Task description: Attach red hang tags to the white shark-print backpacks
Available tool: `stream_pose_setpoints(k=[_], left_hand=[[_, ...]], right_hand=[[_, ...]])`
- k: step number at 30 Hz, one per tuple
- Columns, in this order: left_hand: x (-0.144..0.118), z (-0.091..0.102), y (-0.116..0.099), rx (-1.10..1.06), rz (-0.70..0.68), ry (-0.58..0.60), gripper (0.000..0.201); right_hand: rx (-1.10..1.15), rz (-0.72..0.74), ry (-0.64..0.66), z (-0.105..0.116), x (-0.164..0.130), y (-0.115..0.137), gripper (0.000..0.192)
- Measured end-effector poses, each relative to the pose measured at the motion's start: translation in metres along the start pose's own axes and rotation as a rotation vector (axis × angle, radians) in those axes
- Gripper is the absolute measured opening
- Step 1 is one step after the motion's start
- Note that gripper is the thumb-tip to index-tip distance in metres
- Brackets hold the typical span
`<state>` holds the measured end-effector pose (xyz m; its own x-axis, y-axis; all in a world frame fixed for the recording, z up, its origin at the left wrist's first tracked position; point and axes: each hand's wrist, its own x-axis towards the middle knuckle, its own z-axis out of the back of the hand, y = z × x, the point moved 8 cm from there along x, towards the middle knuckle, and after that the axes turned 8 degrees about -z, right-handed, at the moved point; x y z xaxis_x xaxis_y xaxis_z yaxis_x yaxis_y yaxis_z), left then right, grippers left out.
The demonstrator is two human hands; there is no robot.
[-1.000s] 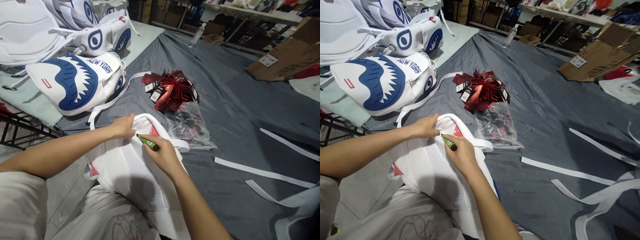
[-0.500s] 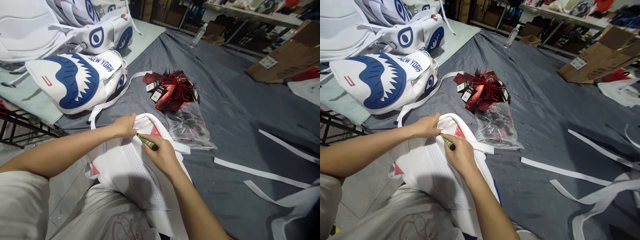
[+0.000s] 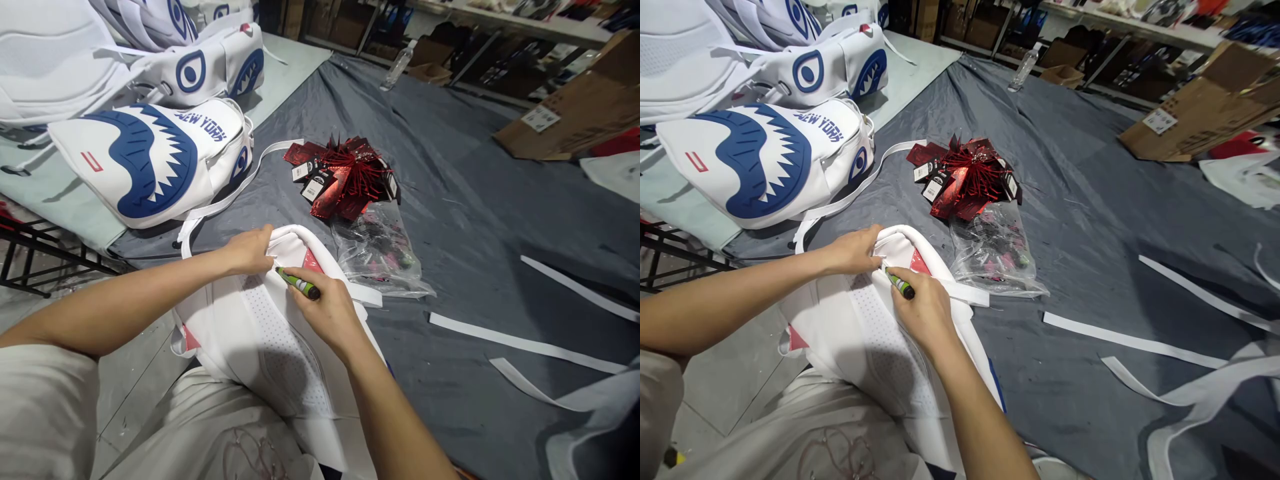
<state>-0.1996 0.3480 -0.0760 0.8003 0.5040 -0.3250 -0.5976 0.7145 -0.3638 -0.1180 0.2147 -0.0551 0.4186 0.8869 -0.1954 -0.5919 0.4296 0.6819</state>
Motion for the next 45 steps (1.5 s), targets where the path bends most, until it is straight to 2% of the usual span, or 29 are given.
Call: stream_pose_setpoints(k=[13,24,28,35,45], left_hand=[[-0.0001,-0.0007,0.0010,-0.006,0.011,0.001,0.045],[0.0001,-0.0010,0.0008,0.002,-0.002,0.003,0.047],[0.0000,-0.0003,0.0000,-0.005,-0.006,0.003,0.046],[0.0001,-0.0006,0.0010,0.003,-0.012,-0.001,0.047],[0.0008,-0.0013,0.0012,0.011,-0.004,-0.004,0.048]], right_hand=[[0.025,-0.033,-0.009,0.0012,0.0017,-0.0004,0.035],[0.088,0.004,-0.028,0.0012,0.0035,0.0048,0.036],[-0.011,-0.053,0.015,-0.0002,0.0034,0.0019,0.037],[-0.071,-0.015,-0.042,0.0005,-0.0011,0.0069,0.038],[-0.043,-0.007,-0.045,-0.0013,-0.0013,0.0036,0.037]])
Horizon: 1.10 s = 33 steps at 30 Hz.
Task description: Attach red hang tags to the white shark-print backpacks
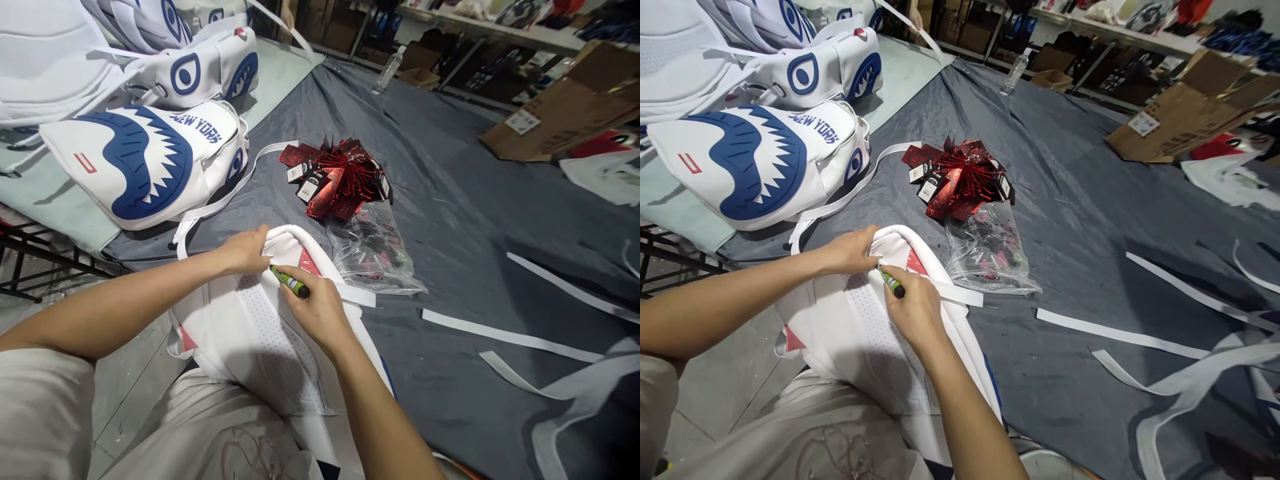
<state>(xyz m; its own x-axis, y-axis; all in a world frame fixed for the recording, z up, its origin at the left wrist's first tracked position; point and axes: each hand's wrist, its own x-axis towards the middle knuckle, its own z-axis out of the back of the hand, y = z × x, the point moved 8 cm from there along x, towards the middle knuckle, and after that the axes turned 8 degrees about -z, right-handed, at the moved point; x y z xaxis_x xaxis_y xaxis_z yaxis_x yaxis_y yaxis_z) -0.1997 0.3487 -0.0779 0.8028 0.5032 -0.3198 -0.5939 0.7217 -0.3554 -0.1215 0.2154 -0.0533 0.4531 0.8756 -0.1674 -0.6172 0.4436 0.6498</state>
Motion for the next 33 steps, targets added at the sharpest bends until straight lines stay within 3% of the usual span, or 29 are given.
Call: stream_pose_setpoints(k=[10,20,23,25,27,29,30,31,33], left_hand=[[0.000,0.000,-0.001,-0.020,-0.019,-0.019,0.047],[-0.003,0.002,0.002,-0.028,-0.042,-0.039,0.048],[-0.002,0.005,0.003,-0.024,-0.037,-0.032,0.050],[-0.003,0.005,0.003,-0.032,-0.023,-0.019,0.052],[-0.004,0.006,0.004,-0.034,-0.012,-0.014,0.051],[-0.004,0.005,0.004,-0.031,-0.007,-0.014,0.049],[-0.004,0.005,0.005,-0.031,-0.002,-0.013,0.049],[-0.003,0.004,0.006,-0.033,0.002,-0.011,0.048],[-0.003,0.003,0.007,-0.044,0.002,-0.005,0.049]], right_hand=[[0.113,0.017,-0.020,-0.003,0.001,-0.004,0.035],[0.395,0.051,-0.006,-0.015,0.006,-0.008,0.032],[0.476,0.060,0.015,0.002,-0.003,-0.004,0.024],[0.542,0.099,-0.130,0.038,-0.017,-0.011,0.017],[0.528,0.116,-0.450,0.088,-0.037,-0.037,0.015],[0.343,0.016,-0.772,0.128,-0.053,-0.081,0.022],[0.179,-0.088,-0.803,0.136,-0.050,-0.105,0.029],[-0.031,-0.216,-0.739,0.135,-0.040,-0.129,0.036],[-0.462,-0.438,-0.401,0.113,-0.012,-0.179,0.043]])
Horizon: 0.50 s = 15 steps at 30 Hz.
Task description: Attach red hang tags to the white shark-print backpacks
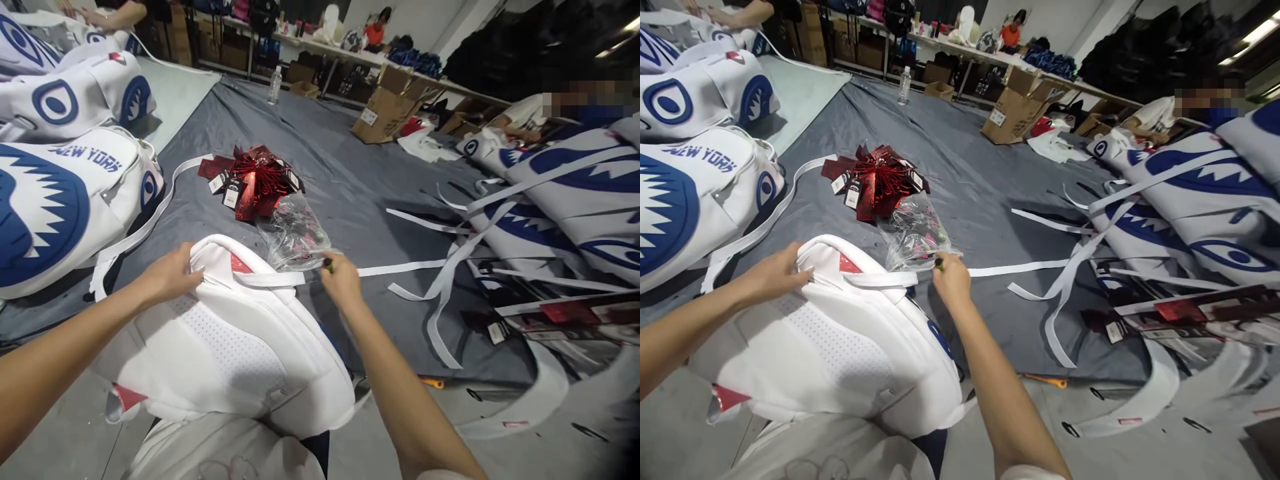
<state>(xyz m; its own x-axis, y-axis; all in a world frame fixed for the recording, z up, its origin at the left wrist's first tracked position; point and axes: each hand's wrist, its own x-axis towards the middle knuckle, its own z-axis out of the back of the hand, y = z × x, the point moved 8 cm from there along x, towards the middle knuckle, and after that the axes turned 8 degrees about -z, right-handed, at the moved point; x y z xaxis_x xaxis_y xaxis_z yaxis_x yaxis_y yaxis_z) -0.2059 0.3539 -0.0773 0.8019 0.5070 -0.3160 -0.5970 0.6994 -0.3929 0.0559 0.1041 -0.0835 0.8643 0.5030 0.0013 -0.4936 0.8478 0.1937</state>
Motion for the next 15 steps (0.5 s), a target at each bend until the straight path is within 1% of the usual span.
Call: stream_pose_setpoints(k=[2,3,4,7,10,15], left_hand=[[0.001,-0.002,0.001,-0.008,-0.007,0.003,0.049],[0.001,-0.002,0.001,-0.010,-0.013,0.003,0.049],[0.001,-0.002,0.001,-0.013,-0.017,0.000,0.049],[0.000,-0.002,0.002,-0.032,-0.028,-0.021,0.053],[0.000,-0.001,0.001,-0.055,-0.043,-0.032,0.058],[-0.001,-0.001,0.002,-0.066,-0.040,-0.040,0.059]], right_hand=[[-0.177,0.008,0.135,-0.036,0.018,-0.007,0.042],[-0.202,0.023,0.157,-0.048,0.026,-0.004,0.042],[-0.204,0.035,0.147,-0.054,0.032,0.001,0.043],[-0.243,0.036,0.082,-0.057,0.049,0.017,0.052],[-0.284,0.011,0.044,-0.054,0.064,0.021,0.050],[-0.368,0.051,0.120,-0.066,0.077,0.017,0.042]])
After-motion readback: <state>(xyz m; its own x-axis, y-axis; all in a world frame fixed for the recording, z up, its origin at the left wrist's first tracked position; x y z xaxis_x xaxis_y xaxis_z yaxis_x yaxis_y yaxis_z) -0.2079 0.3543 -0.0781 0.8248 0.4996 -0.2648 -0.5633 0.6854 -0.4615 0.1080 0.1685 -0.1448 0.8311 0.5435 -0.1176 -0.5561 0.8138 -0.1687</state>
